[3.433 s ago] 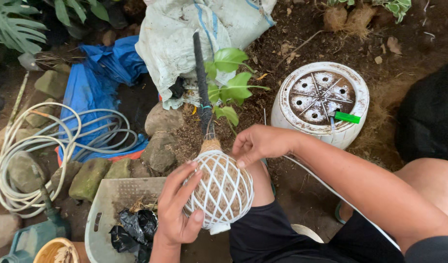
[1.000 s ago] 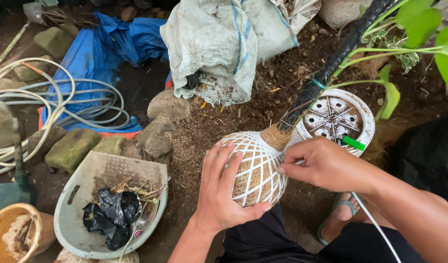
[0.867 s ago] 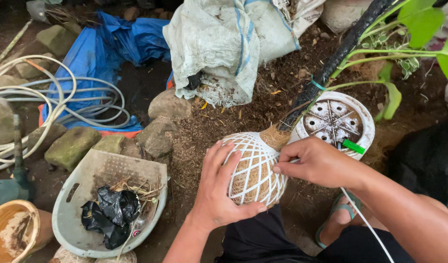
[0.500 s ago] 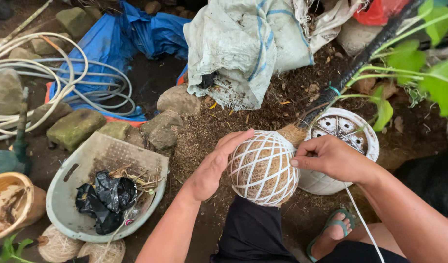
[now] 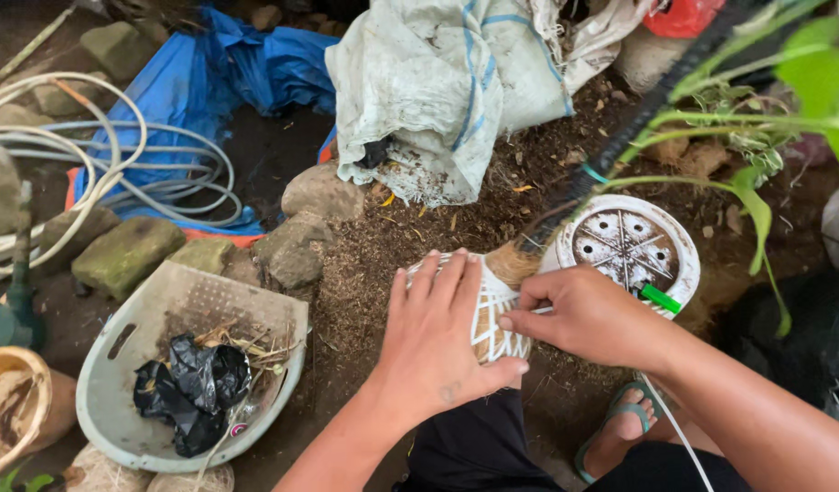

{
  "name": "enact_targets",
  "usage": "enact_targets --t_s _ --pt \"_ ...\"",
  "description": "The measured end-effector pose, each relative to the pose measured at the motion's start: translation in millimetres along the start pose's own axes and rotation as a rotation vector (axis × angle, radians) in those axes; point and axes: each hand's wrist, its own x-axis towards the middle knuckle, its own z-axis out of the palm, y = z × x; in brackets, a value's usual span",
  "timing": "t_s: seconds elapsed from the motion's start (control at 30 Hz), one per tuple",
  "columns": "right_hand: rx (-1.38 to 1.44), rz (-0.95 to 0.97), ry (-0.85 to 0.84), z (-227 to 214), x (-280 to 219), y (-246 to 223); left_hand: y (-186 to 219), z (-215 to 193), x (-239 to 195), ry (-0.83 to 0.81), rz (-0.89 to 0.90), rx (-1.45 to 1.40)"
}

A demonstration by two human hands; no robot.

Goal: The person wraps a white plastic net around a plant's root ball using a lighter to melt and secure the netting. They adjust the netting and the plant, then use the lighter to fuse the netting ends together.

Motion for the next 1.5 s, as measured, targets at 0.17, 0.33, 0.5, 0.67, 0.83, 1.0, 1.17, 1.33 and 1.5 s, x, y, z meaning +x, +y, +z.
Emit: enact_targets --t_s 0.17,0.33,0.5,0.67,0.83,1.0,1.17,1.33,1.5 --pt "-0.009 -0.039 0.022 -20 -6 -3 -21 -1 -6 0.012 0.021 -0.047" --pt "0.086 -0.117 0.027 -17 -9 5 -28 -1 -18 0.032 0.054 -0.106" --pt "0.075 -0.124 0.031 -15 -4 20 -34 -1 -21 0.036 0.065 -0.144" --pt "0.11 -0.183 0.072 -8 4 40 -34 2 -23 0.05 0.077 -0.139" --pt "0.221 -0.159 0.046 5 19 61 -36 6 -26 0.072 0.088 -0.147" --pt "0.32 -0.174 0.021 16 34 78 -43 13 -29 0.136 0.136 -0.189" --pt "0.54 -0.208 -0.09 35 60 100 -56 23 -33 0.188 0.161 -0.274" --pt "0.93 -0.29 -0.206 65 90 124 -70 40 -39 0.326 0.054 -0.629" --pt "1.059 -0.263 -0.142 83 94 126 -78 48 -38 0.367 -0.031 -0.869"
